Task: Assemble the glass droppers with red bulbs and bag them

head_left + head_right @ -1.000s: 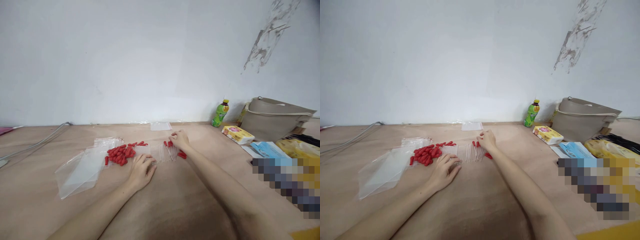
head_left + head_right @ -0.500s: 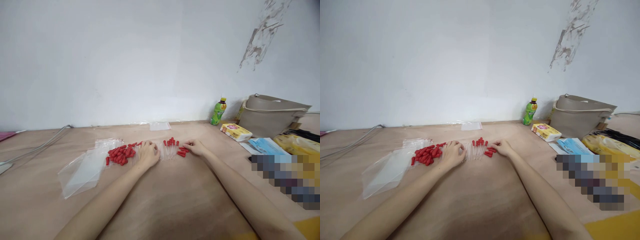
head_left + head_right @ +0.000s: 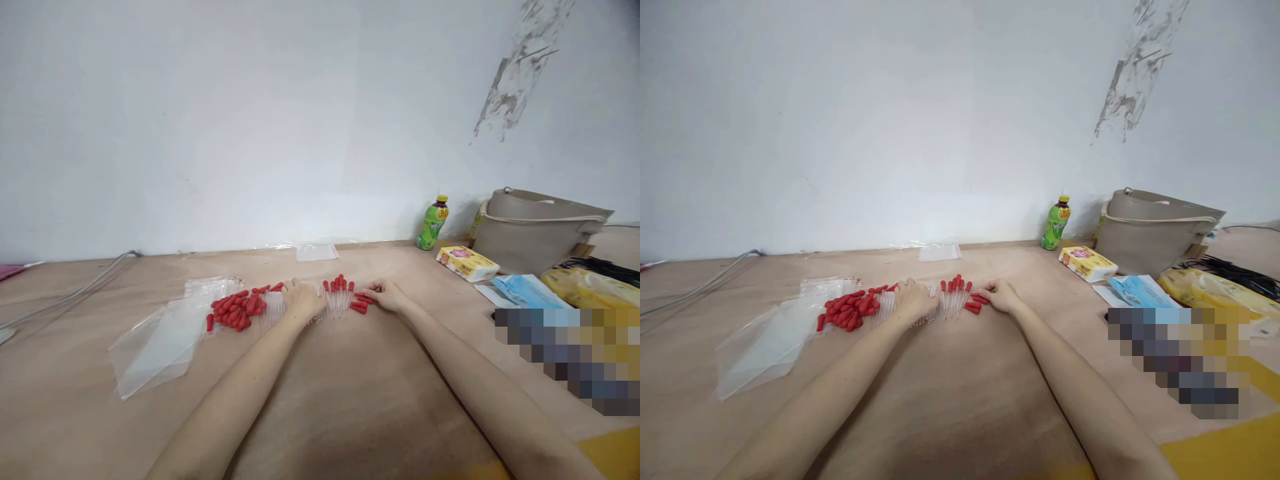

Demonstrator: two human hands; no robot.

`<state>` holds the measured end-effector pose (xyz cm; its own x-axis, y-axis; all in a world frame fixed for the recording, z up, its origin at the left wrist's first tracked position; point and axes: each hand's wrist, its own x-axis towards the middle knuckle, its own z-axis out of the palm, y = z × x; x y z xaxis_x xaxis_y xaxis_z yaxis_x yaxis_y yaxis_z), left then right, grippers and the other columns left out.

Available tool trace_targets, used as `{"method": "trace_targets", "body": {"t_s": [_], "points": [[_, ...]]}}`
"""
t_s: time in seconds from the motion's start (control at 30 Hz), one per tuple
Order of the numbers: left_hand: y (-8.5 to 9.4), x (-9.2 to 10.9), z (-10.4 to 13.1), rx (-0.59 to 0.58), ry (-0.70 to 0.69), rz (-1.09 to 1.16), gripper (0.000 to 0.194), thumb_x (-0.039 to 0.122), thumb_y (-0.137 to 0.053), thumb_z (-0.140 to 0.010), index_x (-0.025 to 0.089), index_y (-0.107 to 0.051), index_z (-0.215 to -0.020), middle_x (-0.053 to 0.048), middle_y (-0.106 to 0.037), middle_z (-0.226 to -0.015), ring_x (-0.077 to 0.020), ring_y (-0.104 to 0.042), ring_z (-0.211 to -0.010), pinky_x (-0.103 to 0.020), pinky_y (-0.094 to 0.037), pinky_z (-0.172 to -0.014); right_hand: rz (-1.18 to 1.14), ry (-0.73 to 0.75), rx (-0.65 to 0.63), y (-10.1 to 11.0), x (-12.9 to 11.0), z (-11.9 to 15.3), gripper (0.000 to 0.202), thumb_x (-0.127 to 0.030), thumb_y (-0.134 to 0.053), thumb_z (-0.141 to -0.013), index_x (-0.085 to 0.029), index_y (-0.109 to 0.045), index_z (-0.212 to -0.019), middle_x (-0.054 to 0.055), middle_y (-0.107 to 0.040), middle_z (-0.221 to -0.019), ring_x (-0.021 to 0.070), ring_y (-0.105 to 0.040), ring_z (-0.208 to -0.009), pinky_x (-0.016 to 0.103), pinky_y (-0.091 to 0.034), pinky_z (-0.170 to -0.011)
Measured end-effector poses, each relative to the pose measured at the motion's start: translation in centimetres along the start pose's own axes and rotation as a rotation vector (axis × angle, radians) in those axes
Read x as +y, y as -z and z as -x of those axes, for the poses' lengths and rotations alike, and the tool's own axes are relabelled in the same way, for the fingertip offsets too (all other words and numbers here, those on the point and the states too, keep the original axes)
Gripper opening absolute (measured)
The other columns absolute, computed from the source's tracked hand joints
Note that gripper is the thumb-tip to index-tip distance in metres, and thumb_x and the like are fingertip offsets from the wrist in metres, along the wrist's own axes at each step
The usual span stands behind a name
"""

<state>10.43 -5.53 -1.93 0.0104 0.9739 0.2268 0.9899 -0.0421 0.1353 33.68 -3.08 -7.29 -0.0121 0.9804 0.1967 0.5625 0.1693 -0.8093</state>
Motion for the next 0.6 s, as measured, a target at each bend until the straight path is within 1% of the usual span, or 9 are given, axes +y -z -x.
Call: {"method": "trace_targets", "body": {"t_s": [0.1, 0.17, 0.27, 0.33, 0.4, 0.47, 0.53, 0.6], "points": [[0.1, -0.1, -0.3, -0.031, 0.03, 0.017, 0.043, 0.046, -0.05, -0.069, 0.008, -0.066, -0.08, -0.023, -0.057, -0.098, -0.0374, -0.048, -0.097, -0.045, -0.036, -0.078, -0.019, -0.006, 0.004, 0.0, -0.2, 0.1, 0.032, -0.046, -0.063, -0.063, -0.014, -0.066, -0.062, 0.002, -0.063, -0.056, 0.0133, -0.055, -0.054, 0.023, -0.041, -0.05], [0.2, -0.3, -0.4, -0.038, 0.032, 0.031, 0.04, 0.045, -0.052, -0.068, 0.009, -0.066, -0.077, -0.022, -0.058, -0.097, -0.0367, -0.048, -0.097, -0.044, -0.037, -0.077, -0.041, -0.005, 0.028, -0.1, -0.2, 0.0, 0.034, -0.048, -0.062, -0.064, -0.014, -0.065, -0.063, 0.002, -0.062, -0.057, 0.0131, -0.054, -0.054, 0.023, -0.041, -0.051], [0.7, -0.7, -0.4, -0.023, 0.006, 0.06, 0.034, 0.042, -0.053, -0.068, 0.011, -0.066, -0.071, -0.02, -0.059, -0.093, -0.0358, -0.048, -0.096, -0.043, -0.038, -0.076, -0.095, 0.007, 0.092, -0.2, -0.3, -0.1, 0.04, -0.054, -0.059, -0.063, -0.014, -0.061, -0.064, 0.002, -0.062, -0.06, 0.013, -0.053, -0.055, 0.024, -0.042, -0.053], [1.2, -1.0, -0.2, -0.002, -0.032, 0.092, 0.03, 0.039, -0.052, -0.071, 0.012, -0.064, -0.068, -0.018, -0.059, -0.09, -0.0344, -0.049, -0.095, -0.043, -0.039, -0.076, -0.146, 0.023, 0.159, -0.2, -0.6, -0.1, 0.046, -0.06, -0.055, -0.063, -0.015, -0.059, -0.067, 0.004, -0.062, -0.064, 0.0138, -0.054, -0.057, 0.025, -0.043, -0.055], [1.8, -1.5, 0.2, 0.025, -0.103, 0.14, 0.027, 0.036, -0.049, -0.075, 0.014, -0.062, -0.068, -0.015, -0.059, -0.087, -0.0308, -0.05, -0.094, -0.04, -0.04, -0.076, -0.204, 0.049, 0.231, -0.2, -1.1, 0.0, 0.052, -0.065, -0.051, -0.064, -0.014, -0.057, -0.075, 0.006, -0.061, -0.07, 0.0145, -0.055, -0.061, 0.027, -0.045, -0.058], [2.3, -2.3, 0.9, 0.05, -0.193, 0.192, 0.024, 0.034, -0.046, -0.08, 0.015, -0.059, -0.073, -0.011, -0.059, -0.086, -0.0253, -0.053, -0.09, -0.034, -0.04, -0.074, -0.256, 0.085, 0.277, -0.2, -1.9, 0.4, 0.055, -0.066, -0.049, -0.065, -0.014, -0.056, -0.084, 0.007, -0.06, -0.074, 0.0146, -0.055, -0.063, 0.028, -0.046, -0.061], [2.6, -3.5, 1.8, 0.064, -0.291, 0.24, 0.02, 0.031, -0.042, -0.084, 0.016, -0.055, -0.08, -0.007, -0.059, -0.082, -0.0198, -0.055, -0.08, -0.029, -0.041, -0.069, -0.298, 0.124, 0.283, -0.7, -3.0, 1.0, 0.056, -0.062, -0.051, -0.067, -0.013, -0.054, -0.095, 0.006, -0.058, -0.079, 0.0137, -0.055, -0.065, 0.029, -0.047, -0.063], [2.6, -5.1, 2.8, 0.076, -0.427, 0.301, 0.015, 0.029, -0.039, -0.087, 0.018, -0.049, -0.084, -0.003, -0.056, -0.073, -0.0164, -0.054, -0.066, -0.026, -0.039, -0.059, -0.319, 0.197, 0.248, -1.6, -4.4, 2.0, 0.052, -0.055, -0.052, -0.072, -0.015, -0.052, -0.106, 0.005, -0.056, -0.084, 0.0131, -0.054, -0.067, 0.03, -0.047, -0.064]]}}
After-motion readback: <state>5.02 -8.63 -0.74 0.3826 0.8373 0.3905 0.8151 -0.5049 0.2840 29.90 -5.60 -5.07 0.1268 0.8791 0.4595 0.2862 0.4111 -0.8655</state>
